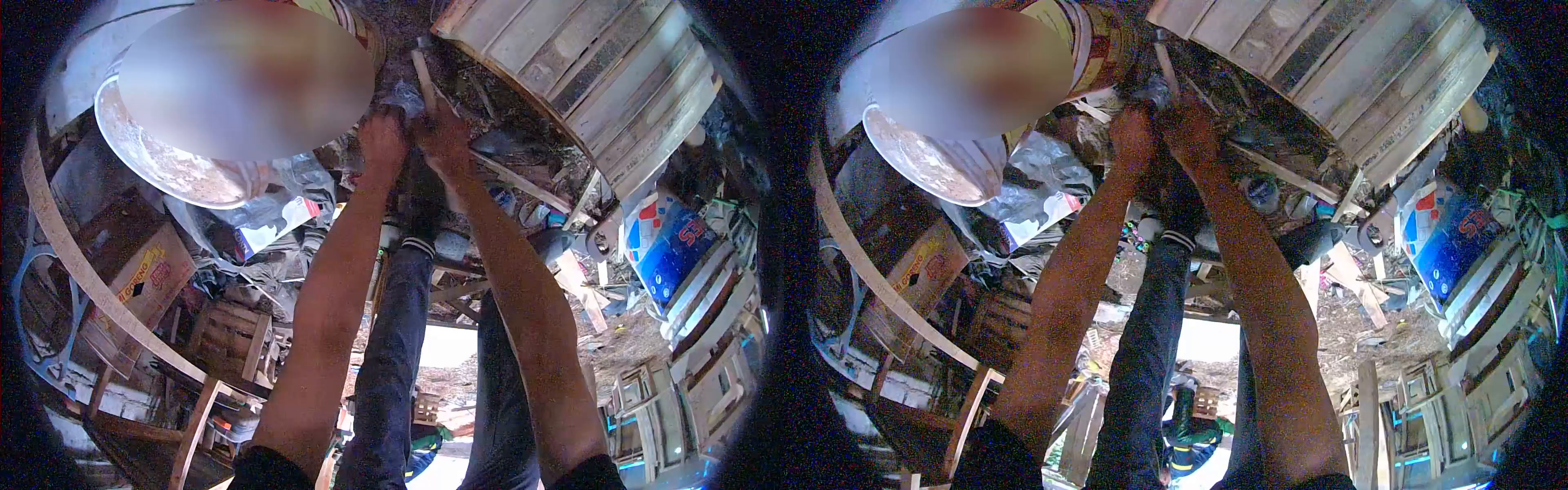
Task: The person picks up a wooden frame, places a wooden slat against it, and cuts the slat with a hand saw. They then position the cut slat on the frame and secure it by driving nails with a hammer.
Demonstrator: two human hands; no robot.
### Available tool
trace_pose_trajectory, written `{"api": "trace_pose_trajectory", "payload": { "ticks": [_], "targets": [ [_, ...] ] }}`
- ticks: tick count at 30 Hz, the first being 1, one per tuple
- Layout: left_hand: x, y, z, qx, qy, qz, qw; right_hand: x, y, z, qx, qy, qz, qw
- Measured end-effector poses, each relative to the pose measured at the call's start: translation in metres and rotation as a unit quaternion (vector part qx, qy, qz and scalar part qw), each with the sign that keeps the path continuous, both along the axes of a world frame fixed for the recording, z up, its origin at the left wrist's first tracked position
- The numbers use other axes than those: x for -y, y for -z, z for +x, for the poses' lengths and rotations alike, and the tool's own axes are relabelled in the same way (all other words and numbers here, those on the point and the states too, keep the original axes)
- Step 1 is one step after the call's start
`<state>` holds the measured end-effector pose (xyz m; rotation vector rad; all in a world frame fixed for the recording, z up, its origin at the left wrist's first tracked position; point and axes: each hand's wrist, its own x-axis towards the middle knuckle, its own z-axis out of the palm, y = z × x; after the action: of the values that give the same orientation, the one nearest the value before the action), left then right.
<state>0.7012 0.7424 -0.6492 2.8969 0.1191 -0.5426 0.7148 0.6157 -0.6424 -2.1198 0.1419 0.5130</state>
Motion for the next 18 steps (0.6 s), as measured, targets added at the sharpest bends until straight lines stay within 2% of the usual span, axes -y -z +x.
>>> {"api": "trace_pose_trajectory", "payload": {
  "ticks": [3, 5, 6, 8, 9, 11, 12, 13, 15, 17, 18],
  "targets": [
    [-0.004, 0.004, 0.0, -0.039, -0.035, -0.031, 0.998, -0.01, 0.003, -0.002, -0.003, 0.013, 0.009, 1.0],
    [-0.013, 0.006, -0.007, 0.023, -0.024, -0.064, 0.997, -0.015, 0.012, -0.004, -0.017, 0.027, 0.007, 0.999],
    [-0.018, 0.011, -0.009, 0.022, -0.022, -0.063, 0.997, -0.016, 0.019, -0.006, 0.027, 0.019, -0.017, 0.999],
    [-0.025, 0.014, -0.011, 0.087, -0.089, -0.19, 0.974, -0.014, 0.026, -0.007, 0.067, 0.012, -0.039, 0.997],
    [-0.027, 0.011, -0.013, 0.084, -0.089, -0.189, 0.974, -0.01, 0.025, -0.004, 0.062, -0.012, -0.033, 0.997],
    [-0.028, 0.0, -0.015, 0.036, -0.154, -0.316, 0.935, -0.008, 0.016, 0.001, 0.057, -0.037, -0.027, 0.997],
    [-0.028, -0.005, -0.017, 0.036, -0.154, -0.316, 0.935, -0.01, 0.007, 0.002, 0.012, 0.004, 0.008, 1.0],
    [-0.027, -0.01, -0.019, 0.066, -0.113, -0.308, 0.942, -0.01, -0.003, 0.004, -0.033, 0.045, 0.043, 0.998],
    [-0.021, -0.025, -0.021, 0.1, -0.072, -0.3, 0.946, -0.007, 0.001, -0.01, -0.017, 0.055, 0.022, 0.998],
    [-0.008, -0.05, -0.022, 0.024, -0.102, -0.278, 0.955, 0.001, -0.01, -0.018, 0.0, 0.066, 0.0, 0.998],
    [0.0, -0.057, -0.031, 0.027, -0.1, -0.283, 0.953, 0.005, -0.03, -0.024, -0.035, 0.091, -0.026, 0.995]
  ]
}}
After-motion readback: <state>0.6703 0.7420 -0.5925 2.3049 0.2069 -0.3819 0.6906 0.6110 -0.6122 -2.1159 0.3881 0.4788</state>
